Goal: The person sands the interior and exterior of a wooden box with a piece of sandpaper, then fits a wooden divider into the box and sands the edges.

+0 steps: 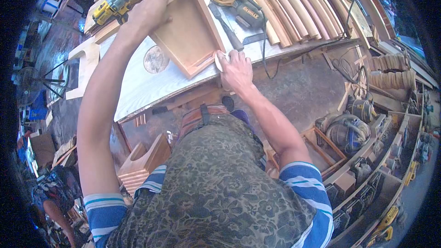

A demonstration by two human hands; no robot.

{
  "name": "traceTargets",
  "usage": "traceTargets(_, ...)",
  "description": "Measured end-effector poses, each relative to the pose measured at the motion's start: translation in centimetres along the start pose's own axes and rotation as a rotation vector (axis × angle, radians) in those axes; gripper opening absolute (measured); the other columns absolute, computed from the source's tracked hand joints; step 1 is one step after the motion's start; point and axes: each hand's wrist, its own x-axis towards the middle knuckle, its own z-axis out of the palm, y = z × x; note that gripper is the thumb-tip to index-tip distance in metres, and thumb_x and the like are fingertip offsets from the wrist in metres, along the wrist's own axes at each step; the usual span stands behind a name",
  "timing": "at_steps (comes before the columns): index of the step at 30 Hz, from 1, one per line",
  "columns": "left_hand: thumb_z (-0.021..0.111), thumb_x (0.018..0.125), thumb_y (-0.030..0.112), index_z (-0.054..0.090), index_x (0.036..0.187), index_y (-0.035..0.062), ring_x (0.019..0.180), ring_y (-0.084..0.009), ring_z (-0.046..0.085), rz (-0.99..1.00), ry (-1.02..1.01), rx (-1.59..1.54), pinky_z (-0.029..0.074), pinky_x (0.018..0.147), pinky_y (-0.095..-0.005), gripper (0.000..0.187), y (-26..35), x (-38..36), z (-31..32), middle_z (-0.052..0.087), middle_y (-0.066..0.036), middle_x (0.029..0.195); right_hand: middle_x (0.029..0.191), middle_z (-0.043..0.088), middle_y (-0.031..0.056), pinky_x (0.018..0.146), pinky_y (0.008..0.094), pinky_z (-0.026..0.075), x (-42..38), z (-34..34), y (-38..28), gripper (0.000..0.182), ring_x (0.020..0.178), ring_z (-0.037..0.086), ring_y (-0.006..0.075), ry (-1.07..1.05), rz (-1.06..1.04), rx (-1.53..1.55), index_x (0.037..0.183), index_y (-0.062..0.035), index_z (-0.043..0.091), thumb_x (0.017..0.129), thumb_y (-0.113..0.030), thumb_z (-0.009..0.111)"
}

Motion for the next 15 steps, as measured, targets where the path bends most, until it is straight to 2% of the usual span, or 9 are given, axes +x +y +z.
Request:
traceTargets(4,0.079,0.087,0.016,0.046,0.149,0.0155,0.115,-0.0408,0.069,-0.054,-0.035,0.012,0.058,0.095,-0.0534,0.070,0.9,-0.6,-0.8,0.072,-0.023,0.122,0.117,0.061,0.0166,0.085,0.0483,0.055,0.6,-1.1,-1.0,0.068,0.105,0.063,0.0359,-0.045,0.037,-0.060,0.147,-0.0170,0.058,0.081,-0.019,0.074)
traceTargets(7,0.080,0.086,0.015,0.046,0.148,0.0132,0.114,-0.0410,0.070,-0.029,-0.019,-0.012,0.058,0.095,-0.0537,0.071,0.5,-0.6,-0.6,0.072,-0.023,0.121,0.116,0.062,0.0196,0.081,0.0516,0.059,1.0,-1.1,-1.5,0.066,0.100,0.069,0.0399,-0.117,0.068,0.011,0.147,-0.0153,0.057,0.083,-0.018,0.072)
traceTargets(9,0.081,0.086,0.015,0.047,0.148,0.0122,0.114,-0.0413,0.070,-0.029,0.002,-0.018,0.058,0.095,-0.0540,0.071,0.2,-0.6,-0.2,0.072,-0.023,0.121,0.114,0.063,0.0230,0.077,0.0545,0.059,0.4,-0.5,-2.6,0.054,0.093,0.073,0.0423,-0.064,0.120,0.175,0.141,-0.0136,0.058,0.087,-0.017,0.066)
traceTargets(10,0.081,0.085,0.014,0.047,0.147,0.0113,0.114,-0.0416,0.070,-0.019,0.028,-0.018,0.058,0.095,-0.0543,0.071,0.2,-0.4,0.0,0.072,-0.023,0.121,0.114,0.063,0.0230,0.077,0.0545,0.059,0.1,-0.3,-3.1,0.054,0.093,0.073,0.0423,-0.064,0.121,0.174,0.141,-0.0136,0.058,0.087,-0.017,0.066)
traceTargets(13,0.081,0.085,0.013,0.048,0.146,0.0099,0.113,-0.0420,0.070,0.030,0.048,-0.020,0.058,0.094,-0.0546,0.069,-0.2,-0.3,0.1,0.071,-0.024,0.121,0.117,0.064,0.0255,0.068,0.0517,0.060,0.5,-0.6,-3.1,0.050,0.082,0.074,0.0435,-0.118,-0.044,0.104,0.139,-0.0127,0.060,0.089,-0.016,0.062)
traceTargets(14,0.081,0.085,0.013,0.048,0.146,0.0099,0.113,-0.0420,0.070,0.026,0.038,-0.019,0.058,0.094,-0.0546,0.069,-0.3,-0.5,0.4,0.071,-0.024,0.121,0.117,0.064,0.0255,0.068,0.0517,0.060,1.1,-0.9,-2.4,0.050,0.082,0.074,0.0435,-0.126,-0.045,0.110,0.139,-0.0127,0.060,0.089,-0.016,0.062)
traceTargets(15,0.080,0.086,0.013,0.048,0.146,0.0102,0.113,-0.0416,0.070,0.021,0.051,-0.014,0.058,0.094,-0.0543,0.069,0.0,-0.8,0.3,0.072,-0.024,0.120,0.116,0.064,0.0243,0.070,0.0521,0.061,1.7,-1.9,-2.1,0.053,0.086,0.074,0.0422,-0.178,0.042,0.104,0.141,-0.0159,0.058,0.088,-0.014,0.063)
